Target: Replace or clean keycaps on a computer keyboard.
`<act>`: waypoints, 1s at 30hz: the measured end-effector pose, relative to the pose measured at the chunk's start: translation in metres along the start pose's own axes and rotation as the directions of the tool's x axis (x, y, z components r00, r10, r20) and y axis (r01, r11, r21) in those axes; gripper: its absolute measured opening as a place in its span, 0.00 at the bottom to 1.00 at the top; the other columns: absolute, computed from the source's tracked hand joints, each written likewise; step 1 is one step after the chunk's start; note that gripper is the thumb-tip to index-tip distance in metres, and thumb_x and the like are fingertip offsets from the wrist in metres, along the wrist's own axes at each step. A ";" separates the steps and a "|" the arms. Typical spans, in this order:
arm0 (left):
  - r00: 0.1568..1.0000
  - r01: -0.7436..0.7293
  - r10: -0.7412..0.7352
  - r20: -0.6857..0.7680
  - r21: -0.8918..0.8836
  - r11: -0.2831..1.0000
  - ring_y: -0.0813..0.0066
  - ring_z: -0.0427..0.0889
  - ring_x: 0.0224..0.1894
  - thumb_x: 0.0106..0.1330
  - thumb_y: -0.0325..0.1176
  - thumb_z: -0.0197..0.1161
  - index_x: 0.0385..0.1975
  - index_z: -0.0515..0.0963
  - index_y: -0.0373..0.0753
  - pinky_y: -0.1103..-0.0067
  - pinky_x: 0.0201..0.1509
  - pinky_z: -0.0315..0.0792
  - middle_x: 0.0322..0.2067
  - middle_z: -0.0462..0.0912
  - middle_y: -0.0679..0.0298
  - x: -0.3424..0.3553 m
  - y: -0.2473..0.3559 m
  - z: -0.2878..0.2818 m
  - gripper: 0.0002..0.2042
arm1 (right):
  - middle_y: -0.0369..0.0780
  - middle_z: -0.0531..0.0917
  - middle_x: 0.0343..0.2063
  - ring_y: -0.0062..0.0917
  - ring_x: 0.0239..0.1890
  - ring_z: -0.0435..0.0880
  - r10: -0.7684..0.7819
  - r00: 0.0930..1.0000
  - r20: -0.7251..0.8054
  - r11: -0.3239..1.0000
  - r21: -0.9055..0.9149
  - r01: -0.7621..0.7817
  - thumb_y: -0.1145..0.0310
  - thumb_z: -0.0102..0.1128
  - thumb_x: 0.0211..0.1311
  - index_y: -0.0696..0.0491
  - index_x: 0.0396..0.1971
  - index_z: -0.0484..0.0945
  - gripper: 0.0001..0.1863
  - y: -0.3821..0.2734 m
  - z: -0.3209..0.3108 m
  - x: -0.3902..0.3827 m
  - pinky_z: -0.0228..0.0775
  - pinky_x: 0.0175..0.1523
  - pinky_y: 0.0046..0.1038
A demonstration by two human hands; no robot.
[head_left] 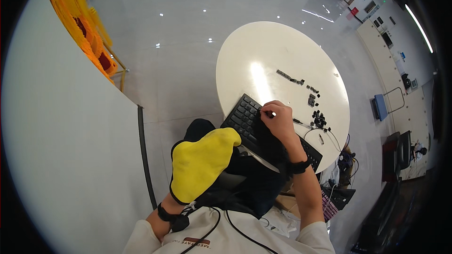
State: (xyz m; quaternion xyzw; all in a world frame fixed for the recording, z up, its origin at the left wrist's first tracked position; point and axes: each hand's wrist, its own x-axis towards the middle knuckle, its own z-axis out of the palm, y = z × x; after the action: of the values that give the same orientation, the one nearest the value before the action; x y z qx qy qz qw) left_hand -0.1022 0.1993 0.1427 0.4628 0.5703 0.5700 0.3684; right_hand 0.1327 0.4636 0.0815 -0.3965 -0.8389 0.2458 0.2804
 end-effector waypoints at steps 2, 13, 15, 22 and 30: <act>1.000 0.004 -0.004 -0.011 -0.004 1.000 0.61 0.84 0.67 0.81 0.36 0.67 0.77 0.73 0.37 0.69 0.71 0.76 0.71 0.81 0.56 -0.002 -0.001 -0.001 0.27 | 0.45 0.94 0.41 0.31 0.33 0.93 -0.003 1.000 -0.002 1.000 0.007 0.003 0.79 0.79 0.59 0.60 0.38 0.94 0.07 0.002 0.000 0.000 0.87 0.43 0.31; 0.999 0.004 -0.005 -0.042 -0.013 1.000 0.61 0.85 0.65 0.80 0.36 0.68 0.76 0.74 0.38 0.69 0.70 0.77 0.69 0.83 0.57 -0.003 -0.004 0.001 0.27 | 0.48 0.92 0.39 0.40 0.37 0.92 0.061 0.996 0.063 0.993 -0.104 -0.054 0.79 0.76 0.60 0.61 0.37 0.93 0.06 -0.016 -0.002 0.007 0.86 0.46 0.37; 0.999 0.004 -0.004 -0.038 -0.011 1.000 0.61 0.85 0.64 0.79 0.36 0.69 0.75 0.74 0.38 0.69 0.69 0.77 0.69 0.83 0.57 -0.003 -0.003 0.001 0.27 | 0.48 0.92 0.39 0.43 0.41 0.92 0.049 0.997 0.059 0.992 -0.117 -0.041 0.79 0.75 0.60 0.61 0.37 0.93 0.06 -0.014 -0.002 0.005 0.86 0.50 0.40; 0.999 0.005 -0.005 -0.032 -0.006 1.000 0.61 0.86 0.63 0.78 0.36 0.70 0.75 0.75 0.38 0.69 0.68 0.78 0.68 0.84 0.57 -0.002 -0.003 0.004 0.27 | 0.47 0.92 0.41 0.46 0.50 0.90 -0.054 0.996 0.074 0.980 -0.188 0.068 0.80 0.74 0.62 0.61 0.37 0.93 0.05 -0.020 -0.002 0.004 0.84 0.58 0.41; 1.000 0.000 -0.001 -0.018 -0.003 1.000 0.60 0.87 0.62 0.77 0.35 0.71 0.74 0.77 0.38 0.70 0.67 0.79 0.67 0.85 0.58 0.001 -0.003 0.006 0.27 | 0.44 0.91 0.40 0.43 0.47 0.87 -0.129 0.991 0.045 0.974 -0.180 0.135 0.80 0.74 0.65 0.60 0.36 0.93 0.03 -0.019 -0.008 -0.002 0.84 0.56 0.41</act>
State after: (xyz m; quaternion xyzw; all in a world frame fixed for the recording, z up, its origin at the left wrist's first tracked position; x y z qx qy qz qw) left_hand -0.0973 0.2025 0.1394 0.4568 0.5727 0.5750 0.3641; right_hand 0.1291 0.4527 0.0990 -0.3599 -0.8870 0.1550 0.2444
